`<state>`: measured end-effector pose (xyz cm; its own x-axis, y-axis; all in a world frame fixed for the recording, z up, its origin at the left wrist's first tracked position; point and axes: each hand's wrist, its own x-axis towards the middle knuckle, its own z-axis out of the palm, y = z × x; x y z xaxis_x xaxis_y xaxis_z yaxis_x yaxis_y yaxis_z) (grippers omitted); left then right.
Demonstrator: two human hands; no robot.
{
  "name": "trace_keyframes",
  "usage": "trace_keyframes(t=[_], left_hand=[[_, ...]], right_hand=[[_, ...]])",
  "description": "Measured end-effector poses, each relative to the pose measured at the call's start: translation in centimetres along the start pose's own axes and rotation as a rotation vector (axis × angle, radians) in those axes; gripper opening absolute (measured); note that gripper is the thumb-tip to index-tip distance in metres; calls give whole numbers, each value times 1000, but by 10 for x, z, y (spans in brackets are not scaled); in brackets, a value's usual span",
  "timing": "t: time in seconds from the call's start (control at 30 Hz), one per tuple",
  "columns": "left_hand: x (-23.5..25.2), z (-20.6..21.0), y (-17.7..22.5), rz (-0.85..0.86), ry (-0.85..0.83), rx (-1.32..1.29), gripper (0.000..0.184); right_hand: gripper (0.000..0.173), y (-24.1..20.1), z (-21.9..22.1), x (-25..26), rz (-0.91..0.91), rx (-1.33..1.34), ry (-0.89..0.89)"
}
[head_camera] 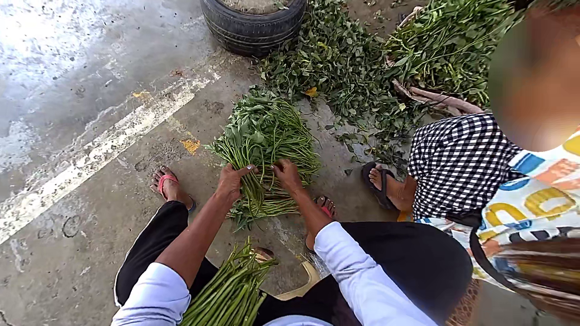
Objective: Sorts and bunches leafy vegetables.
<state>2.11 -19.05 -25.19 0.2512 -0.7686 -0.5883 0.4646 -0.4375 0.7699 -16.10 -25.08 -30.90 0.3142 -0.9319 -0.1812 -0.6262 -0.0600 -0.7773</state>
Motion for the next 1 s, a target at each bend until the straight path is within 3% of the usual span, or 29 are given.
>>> trace_keyframes(t=[0.17,0.27,0.4,0.5,0.73,0.8,0.9,1.0], left_hand=[[0,-1,10,58,33,1,30],[-2,-1,20,114,45,-3,31],[-2,-4,27,144,57,-27,33],[0,-6,25,122,56,-49,35],[1,-9,26,90,93,-63,32],[1,-10,29,106,112,-81,31],[3,-16,31,139,102,-95,39],[3,-18,32,191,117,-77,35]], right_hand=[[36,18,16,37,231,-291,-81],[31,24,27,42,228,-336,-84],[28,15,17,36,202,-125,133],[27,16,8,49,122,-159,243],[37,18,10,75,189,-420,-27],[41,20,14,74,196,-424,-22],[33,24,15,71,212,-372,3],[28,28,15,59,138,-186,171]])
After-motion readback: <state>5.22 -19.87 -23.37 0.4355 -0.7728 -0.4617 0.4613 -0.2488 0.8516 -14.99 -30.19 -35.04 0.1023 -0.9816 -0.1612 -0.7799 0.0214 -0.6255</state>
